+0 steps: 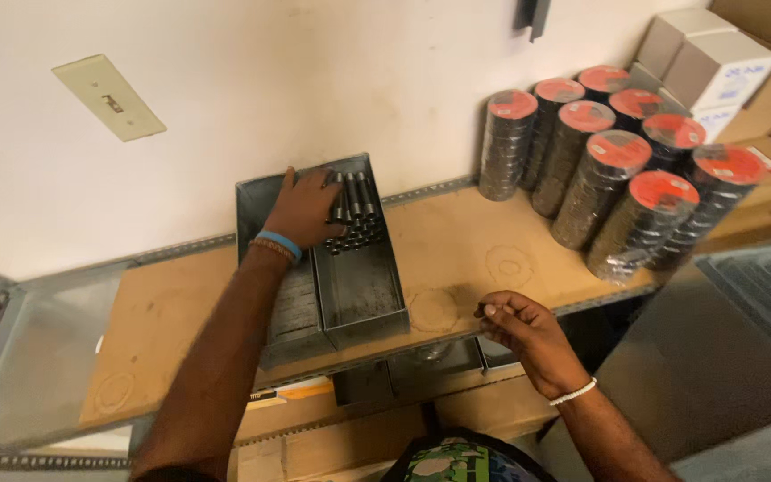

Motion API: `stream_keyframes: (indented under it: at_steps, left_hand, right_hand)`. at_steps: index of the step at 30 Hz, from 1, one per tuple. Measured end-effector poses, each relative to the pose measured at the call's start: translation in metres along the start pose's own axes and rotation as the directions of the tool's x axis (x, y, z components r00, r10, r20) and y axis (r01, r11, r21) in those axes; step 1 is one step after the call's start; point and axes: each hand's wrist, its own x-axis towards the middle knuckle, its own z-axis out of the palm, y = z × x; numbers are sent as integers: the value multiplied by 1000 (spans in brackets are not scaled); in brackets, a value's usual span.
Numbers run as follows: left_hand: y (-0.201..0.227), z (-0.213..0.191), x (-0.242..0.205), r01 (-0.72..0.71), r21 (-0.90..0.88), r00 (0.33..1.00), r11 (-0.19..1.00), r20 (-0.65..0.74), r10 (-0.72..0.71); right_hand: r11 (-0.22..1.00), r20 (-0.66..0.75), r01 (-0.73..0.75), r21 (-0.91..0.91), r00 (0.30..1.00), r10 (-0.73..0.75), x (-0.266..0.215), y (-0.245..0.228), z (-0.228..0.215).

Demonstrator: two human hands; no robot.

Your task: The person repeatedly picks up small cylindrical metal parts from a wire basket and places them into a metal tray on a shelf. The action is performed one at a time in a repetitive loop.

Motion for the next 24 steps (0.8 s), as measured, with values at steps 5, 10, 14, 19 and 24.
stream_keyframes:
  at_steps: [5, 10, 14, 19, 24]
  left_hand:
    - [80, -48, -54, -73, -265, 981, 961, -193, 21]
    - [157, -55, -128, -283, -598, 930, 750, -363, 61]
    - [214, -19, -173, -374, -799, 913, 471, -407, 34]
    - [266, 48, -211, -248, -925, 964, 288, -206, 168]
    - [325, 79, -234, -225, -949, 930, 221, -141, 340]
  right_hand:
    - [992, -89, 84, -93, 992, -92, -24, 8, 4]
    - [989, -262, 112, -95, 956, -134, -62, 60, -14]
    - [990, -451, 126, -70, 881, -144, -140, 94, -21]
    - [992, -699, 113, -57, 705, -120, -278, 123, -18]
    - [987, -864, 92, -130, 479, -158, -401, 178, -50]
